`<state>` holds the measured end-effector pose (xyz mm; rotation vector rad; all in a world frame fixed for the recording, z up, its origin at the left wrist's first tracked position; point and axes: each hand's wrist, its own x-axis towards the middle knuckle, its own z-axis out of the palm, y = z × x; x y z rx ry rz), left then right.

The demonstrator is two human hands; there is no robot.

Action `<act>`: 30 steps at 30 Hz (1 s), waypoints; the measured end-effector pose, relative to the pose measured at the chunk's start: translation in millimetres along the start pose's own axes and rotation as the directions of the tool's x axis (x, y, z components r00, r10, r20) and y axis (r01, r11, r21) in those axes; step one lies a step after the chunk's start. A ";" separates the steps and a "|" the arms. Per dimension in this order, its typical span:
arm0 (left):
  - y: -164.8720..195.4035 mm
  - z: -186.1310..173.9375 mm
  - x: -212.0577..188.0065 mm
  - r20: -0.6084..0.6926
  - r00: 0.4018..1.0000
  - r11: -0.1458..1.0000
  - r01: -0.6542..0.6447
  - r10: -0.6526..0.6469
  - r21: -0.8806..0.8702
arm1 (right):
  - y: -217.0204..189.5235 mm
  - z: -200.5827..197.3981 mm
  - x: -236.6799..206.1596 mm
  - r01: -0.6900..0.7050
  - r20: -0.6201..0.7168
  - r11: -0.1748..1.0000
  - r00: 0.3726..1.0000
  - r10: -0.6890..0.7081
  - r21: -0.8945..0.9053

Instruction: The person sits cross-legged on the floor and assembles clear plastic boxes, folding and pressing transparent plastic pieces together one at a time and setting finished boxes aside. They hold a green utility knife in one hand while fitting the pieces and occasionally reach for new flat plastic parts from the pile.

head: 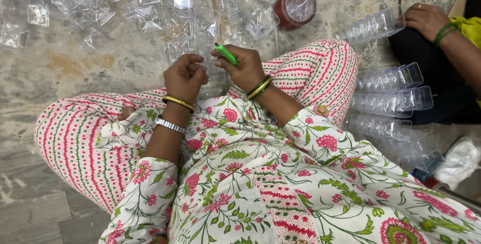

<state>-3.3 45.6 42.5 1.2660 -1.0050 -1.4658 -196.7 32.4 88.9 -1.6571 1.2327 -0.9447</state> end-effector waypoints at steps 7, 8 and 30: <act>-6.5 -1.2 2.9 -0.021 0.995 0.995 0.096 -0.096 0.033 | -2.7 0.5 -1.4 0.030 -0.013 0.997 0.999 -0.031 -0.069; -7.9 -1.6 5.0 -0.025 0.993 0.993 0.115 -0.115 0.009 | -1.3 0.9 -1.2 0.029 -0.008 0.997 1.000 -0.029 -0.076; 13.5 0.4 10.0 -0.005 0.973 0.881 0.207 -0.230 -0.427 | 0.4 -8.0 13.2 0.290 0.077 0.896 0.957 -0.281 -0.336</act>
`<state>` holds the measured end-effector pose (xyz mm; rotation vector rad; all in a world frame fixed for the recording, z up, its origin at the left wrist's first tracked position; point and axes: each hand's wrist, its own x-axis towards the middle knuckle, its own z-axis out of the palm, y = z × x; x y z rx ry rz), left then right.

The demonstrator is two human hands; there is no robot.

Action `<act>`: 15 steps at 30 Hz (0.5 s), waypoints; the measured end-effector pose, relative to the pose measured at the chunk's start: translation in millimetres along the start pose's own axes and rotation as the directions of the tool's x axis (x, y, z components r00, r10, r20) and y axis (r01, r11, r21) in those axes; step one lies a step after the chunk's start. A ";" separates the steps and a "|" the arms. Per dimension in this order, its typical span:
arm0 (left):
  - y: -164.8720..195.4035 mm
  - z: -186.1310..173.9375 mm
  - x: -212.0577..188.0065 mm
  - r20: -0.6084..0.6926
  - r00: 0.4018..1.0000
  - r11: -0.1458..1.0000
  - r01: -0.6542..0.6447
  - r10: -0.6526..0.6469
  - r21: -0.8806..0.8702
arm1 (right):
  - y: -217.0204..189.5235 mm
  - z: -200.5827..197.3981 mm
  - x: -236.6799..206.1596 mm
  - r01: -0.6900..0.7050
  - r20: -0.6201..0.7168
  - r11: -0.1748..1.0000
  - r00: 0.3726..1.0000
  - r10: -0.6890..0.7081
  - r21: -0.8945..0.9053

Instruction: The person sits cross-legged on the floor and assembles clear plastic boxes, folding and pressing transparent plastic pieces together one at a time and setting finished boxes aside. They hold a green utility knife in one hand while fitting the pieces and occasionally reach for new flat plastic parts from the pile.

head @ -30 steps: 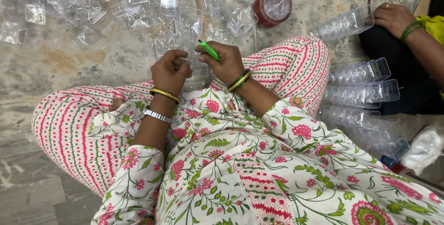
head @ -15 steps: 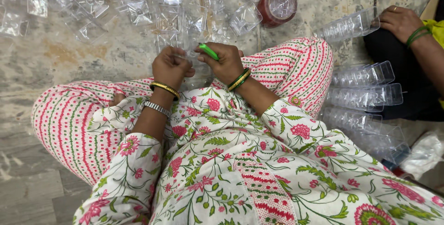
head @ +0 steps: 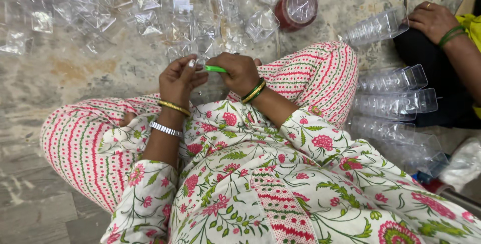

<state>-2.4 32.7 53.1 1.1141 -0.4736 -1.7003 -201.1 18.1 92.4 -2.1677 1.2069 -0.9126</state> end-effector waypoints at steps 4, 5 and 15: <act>-12.8 -12.5 10.4 -0.064 0.997 0.998 -0.043 0.046 0.045 | 3.0 1.9 -4.6 0.018 0.020 0.999 1.000 -0.018 0.034; -14.3 -16.8 14.2 -0.059 0.997 0.998 -0.048 0.051 0.039 | 4.0 2.7 -5.4 0.046 0.019 0.998 0.999 -0.047 0.046; -17.1 -5.3 15.1 -0.011 0.955 0.897 -0.274 0.296 0.346 | 10.1 21.1 -6.2 -0.274 -0.044 0.829 0.940 0.337 0.487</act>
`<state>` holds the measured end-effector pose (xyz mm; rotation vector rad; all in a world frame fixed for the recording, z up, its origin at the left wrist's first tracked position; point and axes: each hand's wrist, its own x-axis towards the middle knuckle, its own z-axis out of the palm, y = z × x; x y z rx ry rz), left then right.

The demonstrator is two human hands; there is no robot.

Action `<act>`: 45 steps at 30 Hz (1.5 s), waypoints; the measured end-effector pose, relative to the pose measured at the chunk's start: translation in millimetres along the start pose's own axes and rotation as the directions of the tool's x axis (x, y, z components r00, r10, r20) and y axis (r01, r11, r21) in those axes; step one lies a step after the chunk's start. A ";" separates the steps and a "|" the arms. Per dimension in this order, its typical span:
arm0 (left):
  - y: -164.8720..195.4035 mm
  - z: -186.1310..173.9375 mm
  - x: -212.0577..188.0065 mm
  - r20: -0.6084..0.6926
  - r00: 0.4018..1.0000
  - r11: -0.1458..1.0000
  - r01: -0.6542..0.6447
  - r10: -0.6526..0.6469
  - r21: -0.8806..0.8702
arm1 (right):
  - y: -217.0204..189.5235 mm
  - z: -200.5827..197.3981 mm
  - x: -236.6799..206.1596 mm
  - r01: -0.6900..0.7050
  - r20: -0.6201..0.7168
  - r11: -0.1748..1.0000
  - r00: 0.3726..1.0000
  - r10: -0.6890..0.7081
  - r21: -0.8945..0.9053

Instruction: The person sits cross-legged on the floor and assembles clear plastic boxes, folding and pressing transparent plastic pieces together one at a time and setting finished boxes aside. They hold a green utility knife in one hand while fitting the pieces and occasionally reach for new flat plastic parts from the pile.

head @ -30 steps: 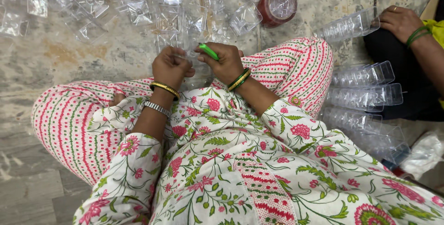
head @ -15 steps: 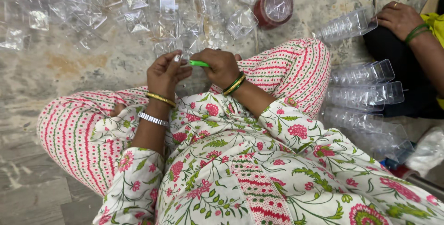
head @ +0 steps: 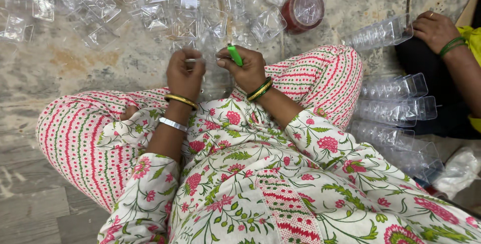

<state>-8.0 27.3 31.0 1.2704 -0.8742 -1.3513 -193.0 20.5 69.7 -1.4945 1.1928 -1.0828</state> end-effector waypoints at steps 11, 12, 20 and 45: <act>-22.2 -9.4 7.0 0.111 0.987 0.979 0.092 -0.113 0.181 | -10.5 -2.1 -3.3 0.317 0.240 0.907 0.937 -0.255 -0.278; -22.2 -9.6 6.7 0.114 0.985 0.976 0.107 -0.130 0.188 | -11.3 -2.8 -2.6 0.340 0.254 0.896 0.929 -0.271 -0.287; -8.0 -6.0 0.0 0.061 0.990 0.992 0.124 -0.124 -0.006 | -12.6 -4.3 -1.0 0.403 0.272 0.862 0.905 -0.326 -0.309; -0.4 -16.8 7.0 0.014 0.940 0.880 0.324 -0.341 -0.346 | -30.5 -6.2 -2.0 0.525 0.303 0.748 0.849 -0.432 -0.406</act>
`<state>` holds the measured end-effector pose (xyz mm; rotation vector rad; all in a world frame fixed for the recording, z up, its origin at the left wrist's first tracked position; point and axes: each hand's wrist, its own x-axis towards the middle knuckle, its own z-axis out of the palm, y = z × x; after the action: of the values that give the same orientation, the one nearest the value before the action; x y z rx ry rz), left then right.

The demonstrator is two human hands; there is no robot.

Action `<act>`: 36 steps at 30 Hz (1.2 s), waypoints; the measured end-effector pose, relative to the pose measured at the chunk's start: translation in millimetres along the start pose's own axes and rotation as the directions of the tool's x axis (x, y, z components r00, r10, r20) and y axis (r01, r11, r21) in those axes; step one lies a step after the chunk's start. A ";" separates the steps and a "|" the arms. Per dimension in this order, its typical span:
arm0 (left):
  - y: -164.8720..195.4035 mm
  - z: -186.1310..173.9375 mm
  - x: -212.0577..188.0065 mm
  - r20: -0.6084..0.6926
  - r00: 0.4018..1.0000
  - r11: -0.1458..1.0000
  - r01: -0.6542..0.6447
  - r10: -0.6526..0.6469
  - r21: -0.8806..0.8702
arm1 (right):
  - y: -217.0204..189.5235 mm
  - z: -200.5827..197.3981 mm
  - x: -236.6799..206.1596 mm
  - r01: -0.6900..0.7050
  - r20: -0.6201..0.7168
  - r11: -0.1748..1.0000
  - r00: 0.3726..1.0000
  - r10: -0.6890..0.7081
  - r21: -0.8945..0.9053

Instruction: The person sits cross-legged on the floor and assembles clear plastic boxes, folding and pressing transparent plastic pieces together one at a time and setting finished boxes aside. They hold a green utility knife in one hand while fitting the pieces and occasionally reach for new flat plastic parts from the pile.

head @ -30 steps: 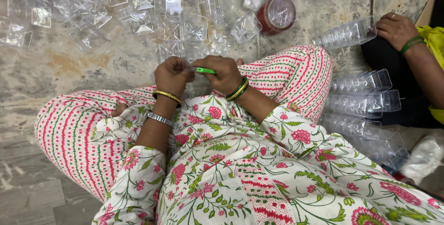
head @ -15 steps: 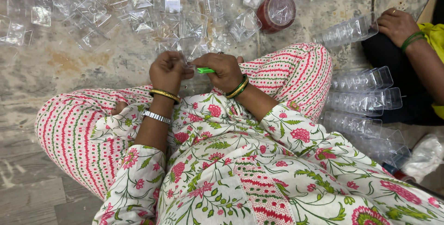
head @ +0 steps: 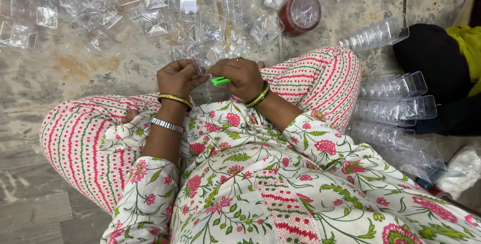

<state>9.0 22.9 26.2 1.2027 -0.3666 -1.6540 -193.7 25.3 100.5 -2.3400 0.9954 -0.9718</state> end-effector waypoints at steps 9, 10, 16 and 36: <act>-2.5 -2.3 6.3 -0.028 0.999 0.999 0.029 -0.028 0.025 | 2.8 1.9 -1.6 -0.011 0.021 0.998 1.000 0.012 -0.059; -3.0 -2.5 7.1 -0.034 0.999 1.000 0.024 -0.024 0.016 | 3.3 2.1 -1.7 -0.005 0.020 0.999 1.000 0.006 -0.050; -2.9 -1.8 5.6 -0.040 0.999 0.999 0.027 -0.028 -0.024 | 4.5 1.1 -0.3 -0.007 -0.007 1.000 1.000 0.006 -0.024; 13.1 9.7 0.4 0.098 0.977 0.980 0.196 -0.191 -0.046 | 2.0 9.5 -2.6 -0.217 0.045 0.902 0.975 0.216 0.372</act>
<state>8.1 14.0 39.8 1.1524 -0.2662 -1.8803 -188.9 26.9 91.7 -1.8722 0.9482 -0.9717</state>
